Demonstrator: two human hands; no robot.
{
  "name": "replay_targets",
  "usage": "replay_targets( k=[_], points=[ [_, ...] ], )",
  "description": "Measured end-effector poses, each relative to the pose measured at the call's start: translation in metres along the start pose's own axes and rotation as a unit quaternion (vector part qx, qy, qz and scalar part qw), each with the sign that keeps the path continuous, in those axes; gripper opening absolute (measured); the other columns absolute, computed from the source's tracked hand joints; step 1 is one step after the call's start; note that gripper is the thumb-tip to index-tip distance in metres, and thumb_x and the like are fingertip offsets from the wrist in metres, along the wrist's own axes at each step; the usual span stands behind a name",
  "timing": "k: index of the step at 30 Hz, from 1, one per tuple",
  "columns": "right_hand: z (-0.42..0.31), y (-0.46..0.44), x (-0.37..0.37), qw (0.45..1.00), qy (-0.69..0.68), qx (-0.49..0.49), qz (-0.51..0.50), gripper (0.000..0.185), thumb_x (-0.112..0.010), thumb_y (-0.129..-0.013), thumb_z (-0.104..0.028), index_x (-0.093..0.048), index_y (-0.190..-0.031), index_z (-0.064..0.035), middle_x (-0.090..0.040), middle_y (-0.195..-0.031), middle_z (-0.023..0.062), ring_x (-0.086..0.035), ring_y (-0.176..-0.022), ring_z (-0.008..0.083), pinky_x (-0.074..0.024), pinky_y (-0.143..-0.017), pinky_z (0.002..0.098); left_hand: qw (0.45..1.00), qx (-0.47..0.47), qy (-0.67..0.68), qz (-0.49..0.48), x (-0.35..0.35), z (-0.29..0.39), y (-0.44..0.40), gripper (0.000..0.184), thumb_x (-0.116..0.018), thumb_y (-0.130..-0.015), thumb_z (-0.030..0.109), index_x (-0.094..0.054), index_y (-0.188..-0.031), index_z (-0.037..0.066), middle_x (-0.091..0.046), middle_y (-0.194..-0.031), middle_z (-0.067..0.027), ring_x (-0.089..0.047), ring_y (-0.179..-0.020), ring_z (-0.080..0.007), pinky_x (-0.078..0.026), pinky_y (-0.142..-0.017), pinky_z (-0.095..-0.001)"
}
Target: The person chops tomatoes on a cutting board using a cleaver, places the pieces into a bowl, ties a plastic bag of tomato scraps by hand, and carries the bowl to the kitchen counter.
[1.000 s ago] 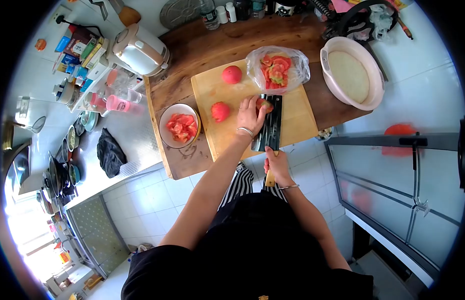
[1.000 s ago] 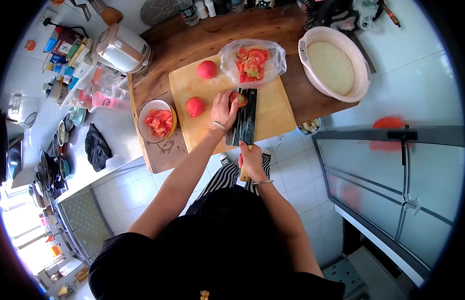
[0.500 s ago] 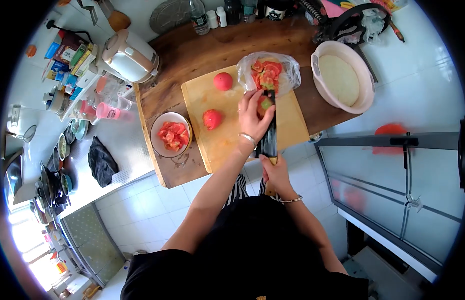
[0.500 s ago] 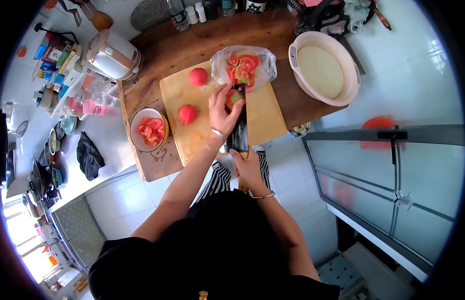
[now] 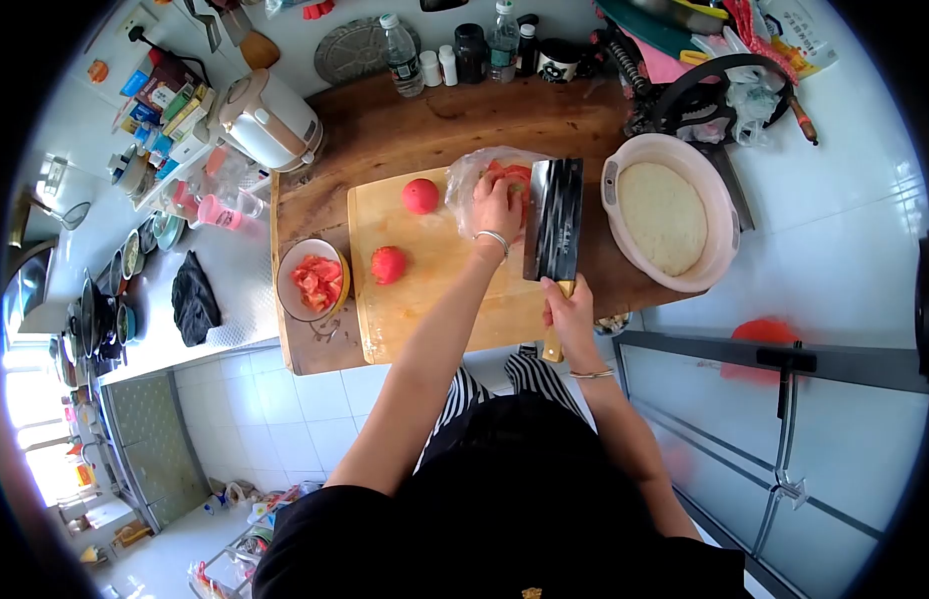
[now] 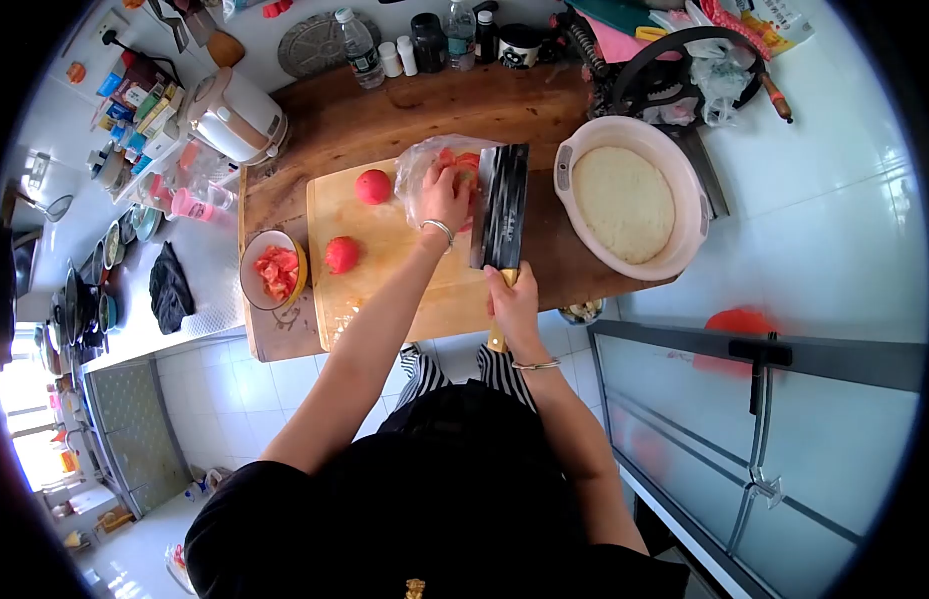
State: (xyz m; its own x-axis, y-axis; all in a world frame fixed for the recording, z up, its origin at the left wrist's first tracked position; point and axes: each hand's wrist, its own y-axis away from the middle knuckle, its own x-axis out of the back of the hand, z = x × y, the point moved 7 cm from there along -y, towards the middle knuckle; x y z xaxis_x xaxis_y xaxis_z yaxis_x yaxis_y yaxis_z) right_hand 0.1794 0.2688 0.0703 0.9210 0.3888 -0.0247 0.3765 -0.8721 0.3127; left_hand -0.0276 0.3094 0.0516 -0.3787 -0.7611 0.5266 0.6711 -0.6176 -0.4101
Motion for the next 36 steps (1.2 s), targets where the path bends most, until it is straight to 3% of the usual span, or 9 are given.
replay_targets(
  k=[9, 12, 16, 21, 23, 26, 31, 34, 36],
  points=[
    [-0.011, 0.004, 0.008, 0.998, -0.029, 0.045, -0.013, 0.013, -0.062, -0.09, -0.009, -0.051, -0.092, -0.0025, -0.051, -0.063, 0.0, -0.044, -0.04, 0.0069, -0.0335, -0.036, 0.0233, 0.991, 0.018, 0.122, -0.044, 0.046, 0.013, 0.011, 0.015, -0.063, -0.082, 0.006, -0.066, -0.096, 0.006, -0.065, -0.102, -0.0154, -0.06, -0.099, -0.0337, -0.049, -0.087, -0.0405],
    [-0.006, 0.015, -0.007, 0.998, -0.022, 0.054, -0.035, 0.014, -0.062, -0.09, -0.009, -0.05, -0.094, -0.002, -0.051, -0.063, -0.0002, -0.043, -0.04, 0.0067, -0.0329, -0.036, 0.023, 0.992, -0.123, 0.016, 0.029, 0.096, 0.013, 0.026, 0.024, -0.064, -0.077, 0.001, -0.063, -0.1, 0.006, -0.063, -0.107, -0.0138, -0.056, -0.111, -0.0345, -0.048, -0.092, -0.042],
    [0.01, 0.036, -0.038, 0.996, -0.002, 0.026, -0.082, 0.015, -0.061, -0.09, -0.009, -0.05, -0.096, -0.0019, -0.05, -0.062, -0.0004, -0.042, -0.039, 0.0065, -0.0322, -0.036, 0.0229, 0.989, -0.092, -0.113, 0.021, 0.157, -0.026, 0.045, 0.043, -0.062, -0.074, -0.001, -0.056, -0.116, 0.005, -0.053, -0.127, -0.014, -0.044, -0.125, -0.0388, -0.041, -0.102, -0.0453],
    [0.036, 0.051, -0.065, 0.986, 0.082, 0.01, -0.148, 0.017, -0.062, -0.09, -0.012, -0.049, -0.095, -0.0025, -0.048, -0.058, -0.0027, -0.043, -0.04, 0.005, -0.0322, -0.036, 0.0228, 0.968, -0.005, -0.251, -0.001, 0.193, -0.071, 0.061, 0.057, -0.066, -0.076, 0.011, -0.047, -0.129, 0.003, -0.048, -0.134, -0.0159, -0.046, -0.124, -0.0379, -0.041, -0.103, -0.0438],
    [0.046, 0.045, -0.059, 0.98, 0.121, 0.009, -0.155, 0.022, -0.065, -0.088, -0.017, -0.049, -0.094, -0.0018, -0.053, -0.058, 0.0026, -0.049, -0.042, 0.0131, -0.0377, -0.039, 0.0284, 0.959, 0.161, -0.2, -0.117, 0.19, -0.095, 0.07, 0.061, -0.07, -0.075, 0.017, -0.047, -0.13, 0.004, -0.048, -0.134, -0.0166, -0.049, -0.121, -0.0364, -0.042, -0.101, -0.0421],
    [0.033, 0.039, -0.049, 0.923, 0.339, 0.096, -0.154, 0.034, -0.068, -0.085, -0.029, -0.05, -0.094, -0.0015, -0.06, -0.066, 0.0193, -0.06, -0.059, 0.0391, -0.0467, -0.053, 0.0442, 0.962, 0.141, -0.179, -0.149, 0.184, -0.101, 0.075, 0.066, -0.073, -0.075, 0.026, -0.045, -0.131, 0.006, -0.05, -0.131, -0.0175, -0.05, -0.12, -0.0342, -0.042, -0.102, -0.0404],
    [0.006, 0.034, -0.025, 0.854, 0.466, 0.17, -0.158, 0.035, -0.065, -0.088, -0.034, -0.048, -0.092, -0.0028, -0.061, -0.066, 0.0195, -0.061, -0.065, 0.0423, -0.047, -0.055, 0.0481, 0.963, 0.097, -0.051, -0.247, 0.153, -0.079, 0.093, 0.062, -0.075, -0.074, 0.025, -0.049, -0.127, 0.006, -0.05, -0.13, -0.0181, -0.053, -0.116, -0.0338, -0.045, -0.098, -0.0386],
    [0.002, 0.029, -0.025, 0.823, 0.503, 0.158, -0.211, 0.032, -0.06, -0.091, -0.032, -0.044, -0.091, -0.0038, -0.06, -0.064, 0.0183, -0.061, -0.063, 0.0416, -0.0472, -0.054, 0.0492, 0.979, 0.096, 0.005, -0.178, 0.154, -0.077, 0.113, 0.055, -0.075, -0.072, 0.019, -0.052, -0.121, 0.007, -0.053, -0.126, -0.0155, -0.054, -0.112, -0.0361, -0.047, -0.095, -0.0403],
    [-0.008, 0.032, -0.028, 0.805, 0.524, 0.175, -0.217, 0.032, -0.06, -0.091, -0.032, -0.044, -0.092, -0.0039, -0.06, -0.063, 0.018, -0.061, -0.062, 0.0409, -0.0472, -0.053, 0.049, 0.995, 0.083, 0.034, -0.036, 0.173, -0.076, 0.124, 0.05, -0.077, -0.071, 0.016, -0.056, -0.116, 0.007, -0.054, -0.122, -0.0156, -0.057, -0.108, -0.0344, -0.049, -0.092, -0.0382]
  ],
)
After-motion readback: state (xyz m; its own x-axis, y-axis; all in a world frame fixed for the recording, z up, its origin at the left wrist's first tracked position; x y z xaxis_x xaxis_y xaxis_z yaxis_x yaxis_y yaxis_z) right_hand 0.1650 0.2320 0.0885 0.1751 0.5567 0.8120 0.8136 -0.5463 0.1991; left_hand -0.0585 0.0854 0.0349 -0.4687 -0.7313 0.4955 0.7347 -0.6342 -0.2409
